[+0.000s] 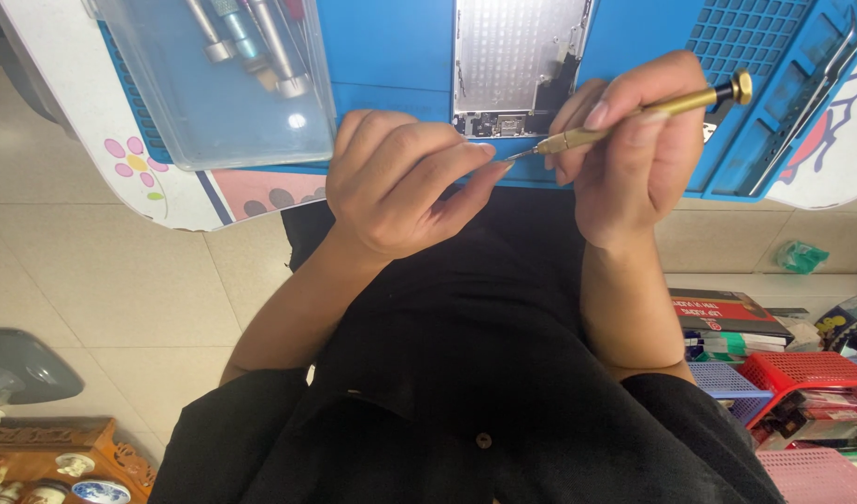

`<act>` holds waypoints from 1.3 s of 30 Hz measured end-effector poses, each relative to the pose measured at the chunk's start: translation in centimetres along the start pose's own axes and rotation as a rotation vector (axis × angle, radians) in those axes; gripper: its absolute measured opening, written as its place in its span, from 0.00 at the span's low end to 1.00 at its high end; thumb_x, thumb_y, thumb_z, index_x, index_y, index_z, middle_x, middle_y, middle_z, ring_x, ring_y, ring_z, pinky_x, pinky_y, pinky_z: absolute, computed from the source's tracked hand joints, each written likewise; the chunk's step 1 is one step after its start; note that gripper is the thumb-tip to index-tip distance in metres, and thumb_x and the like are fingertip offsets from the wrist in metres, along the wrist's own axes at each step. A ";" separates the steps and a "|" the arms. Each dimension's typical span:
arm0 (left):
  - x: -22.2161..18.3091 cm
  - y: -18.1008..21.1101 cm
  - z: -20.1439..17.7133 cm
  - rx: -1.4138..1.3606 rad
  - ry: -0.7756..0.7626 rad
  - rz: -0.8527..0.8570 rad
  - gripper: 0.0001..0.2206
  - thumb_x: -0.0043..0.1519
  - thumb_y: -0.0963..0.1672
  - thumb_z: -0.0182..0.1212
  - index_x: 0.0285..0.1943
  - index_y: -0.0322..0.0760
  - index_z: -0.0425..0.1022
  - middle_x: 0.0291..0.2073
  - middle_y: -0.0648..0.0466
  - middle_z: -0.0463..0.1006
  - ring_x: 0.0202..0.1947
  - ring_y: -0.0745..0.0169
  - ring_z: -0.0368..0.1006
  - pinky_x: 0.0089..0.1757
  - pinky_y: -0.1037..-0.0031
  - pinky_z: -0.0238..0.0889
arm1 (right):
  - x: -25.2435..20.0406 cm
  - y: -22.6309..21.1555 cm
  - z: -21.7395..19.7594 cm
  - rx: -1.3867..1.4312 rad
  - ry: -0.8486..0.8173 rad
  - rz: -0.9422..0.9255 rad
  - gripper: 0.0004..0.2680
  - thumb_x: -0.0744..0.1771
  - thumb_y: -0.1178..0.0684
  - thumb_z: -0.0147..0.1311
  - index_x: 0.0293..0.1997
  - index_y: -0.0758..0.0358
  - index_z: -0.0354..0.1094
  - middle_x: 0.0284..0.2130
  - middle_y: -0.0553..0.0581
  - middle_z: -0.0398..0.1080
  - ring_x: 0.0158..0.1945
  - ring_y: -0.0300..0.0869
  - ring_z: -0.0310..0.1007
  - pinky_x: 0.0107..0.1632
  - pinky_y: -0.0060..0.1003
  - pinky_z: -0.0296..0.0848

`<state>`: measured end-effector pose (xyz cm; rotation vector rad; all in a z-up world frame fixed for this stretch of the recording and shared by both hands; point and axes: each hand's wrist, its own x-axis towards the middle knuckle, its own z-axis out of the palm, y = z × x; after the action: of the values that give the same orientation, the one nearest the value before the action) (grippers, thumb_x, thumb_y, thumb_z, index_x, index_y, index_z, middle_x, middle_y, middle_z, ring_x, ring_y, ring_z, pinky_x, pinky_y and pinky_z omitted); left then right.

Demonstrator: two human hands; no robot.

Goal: The person repairs a disassembled smartphone on a blue repair mat, using a precision screwdriver to remove and reposition small internal components and screws, and handling the phone frame and small parts by hand while transferring parts between the mat and a parts tray.

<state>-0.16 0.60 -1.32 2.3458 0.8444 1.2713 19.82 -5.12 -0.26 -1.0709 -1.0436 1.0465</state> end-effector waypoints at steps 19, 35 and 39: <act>0.4 0.3 -0.1 0.209 -0.103 -0.029 0.12 0.64 0.48 0.74 0.53 0.43 0.80 0.44 0.62 0.76 0.38 0.67 0.71 0.43 0.71 0.56 | -1.4 1.6 0.7 -0.396 0.070 -0.169 0.16 0.74 0.39 0.41 0.47 0.65 0.57 0.29 0.54 0.61 0.26 0.37 0.61 0.30 0.29 0.62; 0.3 0.3 -0.1 0.187 -0.100 -0.041 0.13 0.66 0.47 0.73 0.55 0.44 0.78 0.44 0.62 0.75 0.41 0.65 0.71 0.45 0.70 0.57 | -1.4 1.7 0.5 -0.420 0.050 -0.195 0.15 0.75 0.40 0.43 0.46 0.65 0.57 0.26 0.55 0.62 0.27 0.38 0.61 0.32 0.29 0.62; 0.3 0.4 -0.2 0.193 -0.108 -0.041 0.12 0.66 0.48 0.71 0.55 0.44 0.78 0.44 0.61 0.75 0.42 0.64 0.71 0.46 0.69 0.57 | -1.2 1.6 0.6 -0.432 0.043 -0.197 0.15 0.75 0.40 0.42 0.46 0.65 0.57 0.27 0.55 0.62 0.27 0.37 0.62 0.32 0.29 0.61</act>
<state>-0.06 0.50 -0.88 2.5059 1.0151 1.0791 18.81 -5.98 -1.90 -1.2964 -1.3474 0.6492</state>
